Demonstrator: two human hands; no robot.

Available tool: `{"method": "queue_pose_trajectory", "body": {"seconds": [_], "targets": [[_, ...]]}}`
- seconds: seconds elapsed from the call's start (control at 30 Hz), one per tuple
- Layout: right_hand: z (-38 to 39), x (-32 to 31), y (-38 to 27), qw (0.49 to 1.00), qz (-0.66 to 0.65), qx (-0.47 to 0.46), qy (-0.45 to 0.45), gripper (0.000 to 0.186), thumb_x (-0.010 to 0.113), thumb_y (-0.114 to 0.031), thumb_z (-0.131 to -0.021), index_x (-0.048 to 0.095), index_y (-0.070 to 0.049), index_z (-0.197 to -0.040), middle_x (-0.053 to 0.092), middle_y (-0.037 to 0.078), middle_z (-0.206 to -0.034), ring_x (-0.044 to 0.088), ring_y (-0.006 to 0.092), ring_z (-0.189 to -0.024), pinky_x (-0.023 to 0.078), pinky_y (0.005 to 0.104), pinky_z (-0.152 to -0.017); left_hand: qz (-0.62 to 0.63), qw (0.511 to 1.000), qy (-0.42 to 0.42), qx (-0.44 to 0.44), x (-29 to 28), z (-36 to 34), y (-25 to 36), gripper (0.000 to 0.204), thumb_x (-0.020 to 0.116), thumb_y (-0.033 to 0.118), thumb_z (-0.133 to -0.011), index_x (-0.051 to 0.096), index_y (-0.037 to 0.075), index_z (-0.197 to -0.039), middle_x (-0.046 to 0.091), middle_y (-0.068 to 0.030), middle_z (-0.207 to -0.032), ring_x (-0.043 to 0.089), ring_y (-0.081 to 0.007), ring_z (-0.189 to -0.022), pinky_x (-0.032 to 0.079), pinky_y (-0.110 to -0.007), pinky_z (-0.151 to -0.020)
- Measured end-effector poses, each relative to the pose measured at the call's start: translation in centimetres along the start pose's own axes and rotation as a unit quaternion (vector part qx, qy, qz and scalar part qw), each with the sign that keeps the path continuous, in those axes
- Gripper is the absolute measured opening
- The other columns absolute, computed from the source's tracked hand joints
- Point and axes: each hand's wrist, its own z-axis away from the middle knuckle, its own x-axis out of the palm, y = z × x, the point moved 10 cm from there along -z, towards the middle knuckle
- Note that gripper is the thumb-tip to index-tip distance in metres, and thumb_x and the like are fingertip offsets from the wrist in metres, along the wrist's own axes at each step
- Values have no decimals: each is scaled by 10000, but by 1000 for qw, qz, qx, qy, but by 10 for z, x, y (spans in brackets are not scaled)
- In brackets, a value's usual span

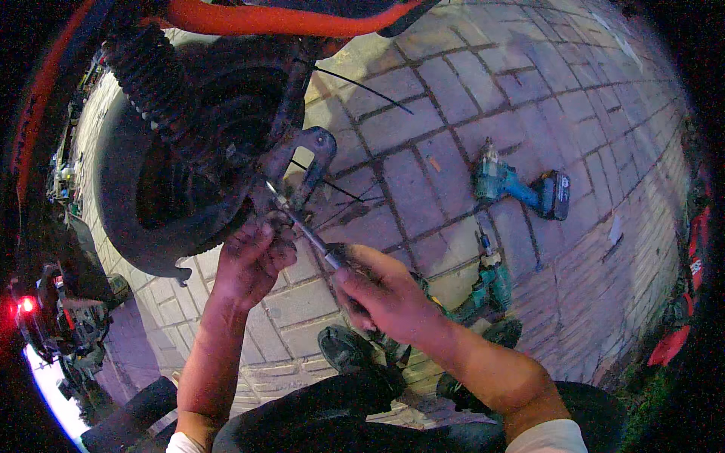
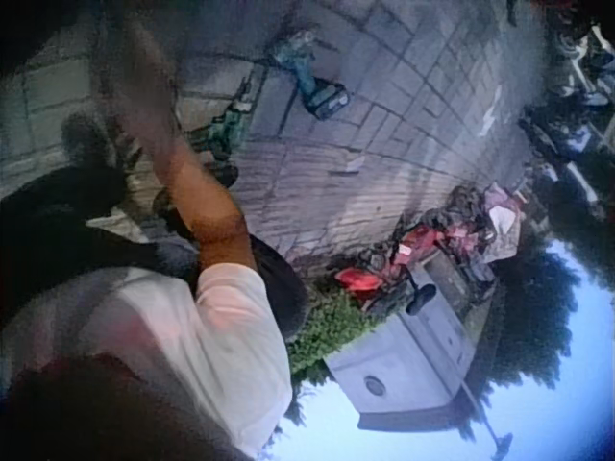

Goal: The person kneels beside a red scooter and works on the rear wheel area. They use a wrench to tighten a bolt on the brake assembly and then use a cordless impact driver to fasten screws on the rear fender and mudguard.

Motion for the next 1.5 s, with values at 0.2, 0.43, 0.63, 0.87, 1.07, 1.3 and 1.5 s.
{"method": "queue_pose_trajectory", "body": {"seconds": [0.2,0.43,0.63,0.87,1.07,1.3,1.5], "targets": [[10,-31,-51,899,345,-270,8,373,589,-164,-836,554,25,-1156,596,55,-911,518,89,-722,421,217,-646,79,994,37,71,-1,-12,15,205,567,143,-886,562,38,-1062,622,-108,-1017,623,-233,-902,524,-371,-751],[24,-42,-87,870,420,-258,18,333,584,-109,-793,589,24,-1099,597,59,-723,516,96,-604,419,246,-564,121,989,45,79,11,-21,13,201,556,180,-896,567,86,-1074,613,-83,-1058,600,-231,-979,509,-388,-843],[24,-39,-92,854,441,-276,-14,333,577,-95,-792,588,20,-1105,580,38,-684,505,97,-562,410,232,-538,117,989,46,76,16,-23,13,221,561,208,-894,568,94,-1083,614,-81,-1067,595,-225,-995,508,-395,-845],[2,-66,-51,979,172,-97,-54,359,561,-125,-823,558,18,-1153,610,47,-757,525,97,-627,431,240,-582,46,994,65,76,11,-24,15,223,567,201,-893,563,107,-1095,619,-76,-1052,603,-220,-982,523,-382,-781],[7,-43,-71,891,387,-235,-26,351,553,-95,-828,553,16,-1161,616,58,-944,551,113,-843,445,262,-752,88,987,109,76,-5,-30,8,220,566,183,-896,544,85,-1092,614,-62,-984,612,-198,-881,525,-352,-721],[-8,-39,-53,922,314,-221,50,352,559,-97,-833,551,12,-1167,605,56,-1006,534,100,-903,435,257,-808,-192,944,216,159,14,-18,27,224,553,128,-874,534,54,-1085,569,-27,-826,536,-97,-666,432,-229,-486],[-19,-37,-48,923,318,-210,47,360,571,-114,-828,553,8,-1167,610,50,-957,524,89,-840,434,248,-764,-255,924,209,195,28,-13,36,253,557,63,-842,518,20,-1089,516,11,-725,444,-51,-556,364,-205,-432]]}}
